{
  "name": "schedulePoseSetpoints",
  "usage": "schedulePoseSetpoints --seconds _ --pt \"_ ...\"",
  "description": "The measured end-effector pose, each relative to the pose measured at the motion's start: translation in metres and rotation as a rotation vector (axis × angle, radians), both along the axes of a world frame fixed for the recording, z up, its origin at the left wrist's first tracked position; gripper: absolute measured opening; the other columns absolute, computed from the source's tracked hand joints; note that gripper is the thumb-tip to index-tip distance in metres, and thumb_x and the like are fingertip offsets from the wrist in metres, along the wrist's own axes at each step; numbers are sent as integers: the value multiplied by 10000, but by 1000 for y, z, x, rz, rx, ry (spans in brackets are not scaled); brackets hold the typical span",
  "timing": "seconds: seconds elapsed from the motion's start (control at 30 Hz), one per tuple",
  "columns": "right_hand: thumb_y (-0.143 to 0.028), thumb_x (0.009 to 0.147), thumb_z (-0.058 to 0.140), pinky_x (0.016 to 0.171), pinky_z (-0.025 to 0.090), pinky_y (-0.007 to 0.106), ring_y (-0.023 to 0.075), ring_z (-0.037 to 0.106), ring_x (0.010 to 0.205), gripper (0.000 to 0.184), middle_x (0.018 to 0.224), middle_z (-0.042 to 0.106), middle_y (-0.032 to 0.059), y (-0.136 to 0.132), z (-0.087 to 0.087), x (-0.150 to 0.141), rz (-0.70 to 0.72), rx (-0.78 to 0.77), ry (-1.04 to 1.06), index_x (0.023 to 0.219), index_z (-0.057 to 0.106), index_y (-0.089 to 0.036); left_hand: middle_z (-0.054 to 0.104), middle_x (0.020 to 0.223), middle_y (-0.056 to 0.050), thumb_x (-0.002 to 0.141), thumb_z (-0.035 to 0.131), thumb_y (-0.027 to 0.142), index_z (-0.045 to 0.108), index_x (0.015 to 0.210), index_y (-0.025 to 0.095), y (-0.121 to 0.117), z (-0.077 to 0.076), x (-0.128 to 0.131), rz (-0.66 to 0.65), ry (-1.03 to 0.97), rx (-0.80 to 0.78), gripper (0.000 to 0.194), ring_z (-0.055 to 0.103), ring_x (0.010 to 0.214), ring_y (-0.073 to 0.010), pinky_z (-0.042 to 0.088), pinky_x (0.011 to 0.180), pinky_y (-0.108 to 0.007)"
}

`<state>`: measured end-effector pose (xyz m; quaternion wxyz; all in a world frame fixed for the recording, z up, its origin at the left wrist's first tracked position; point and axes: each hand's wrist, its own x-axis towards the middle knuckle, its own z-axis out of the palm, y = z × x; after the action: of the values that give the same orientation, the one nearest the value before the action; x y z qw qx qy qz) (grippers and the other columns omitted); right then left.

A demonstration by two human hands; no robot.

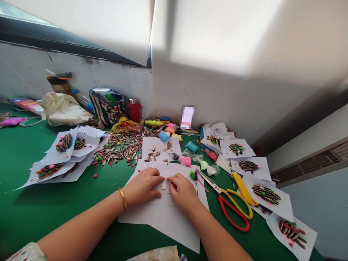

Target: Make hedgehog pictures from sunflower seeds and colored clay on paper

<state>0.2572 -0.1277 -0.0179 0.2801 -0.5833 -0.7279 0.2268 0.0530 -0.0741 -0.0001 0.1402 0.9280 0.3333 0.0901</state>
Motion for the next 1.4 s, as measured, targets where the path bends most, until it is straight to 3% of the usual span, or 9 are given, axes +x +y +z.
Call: schedulePoseSetpoints --seconds 0.2,0.3,0.43,0.57,0.97,1.17,1.27,1.4 --pt "-177 906 509 824 508 303 178 615 899 275 975 642 48 -1 -1 1 12 6 2 1097 695 -244 588 1096 -73 664 817 489 644 1152 246 -3 3 2 13 -28 -34 571 516 1062 -293 445 894 -408" --pt "-173 911 498 833 507 305 180 613 914 288 980 634 48 -1 -1 1 18 22 8 1125 678 -243 582 1206 -83 663 813 485 638 1164 247 -4 3 2 33 -40 -8 582 495 1146 -313 423 951 -439" --pt "-156 906 488 834 513 322 186 605 911 291 988 624 59 -1 -2 2 31 53 -3 1127 662 -227 541 1394 -81 727 753 502 574 1279 257 -4 -1 1 -25 -44 -3 630 433 1306 -321 332 1065 -492" --pt "-129 876 508 963 476 411 237 566 1071 313 1118 614 96 0 -5 5 7 155 -92 1136 659 -215 489 1470 -81 805 678 483 507 1363 255 -5 -6 0 -63 -32 -22 627 406 1370 -291 272 1123 -490" --pt "-81 894 450 1016 470 447 249 559 1146 411 1237 623 115 3 -9 9 37 185 -240 1238 635 -207 564 1374 -92 771 702 526 606 1248 249 6 -7 -1 -25 -49 -9 560 504 1264 -313 351 1072 -471" --pt "-72 891 445 1003 468 421 247 575 1150 409 1231 645 123 11 15 11 172 40 -357 1239 627 -184 625 1240 -112 760 706 532 680 1083 196 7 1 7 -22 -41 9 467 566 1151 -314 413 1019 -456" --pt "-86 895 449 966 487 421 249 606 1093 351 1145 683 126 16 22 8 179 36 -358 1152 672 -173 630 1232 -117 756 718 516 674 1109 188 8 5 6 -59 -25 4 484 565 1152 -314 423 1020 -448" --pt "-80 868 472 954 497 386 218 624 1054 336 1108 701 92 19 12 5 114 127 -224 1088 697 -197 607 1305 -86 781 715 467 633 1222 233 12 3 -2 -113 -52 -45 506 543 1201 -291 406 1057 -436"
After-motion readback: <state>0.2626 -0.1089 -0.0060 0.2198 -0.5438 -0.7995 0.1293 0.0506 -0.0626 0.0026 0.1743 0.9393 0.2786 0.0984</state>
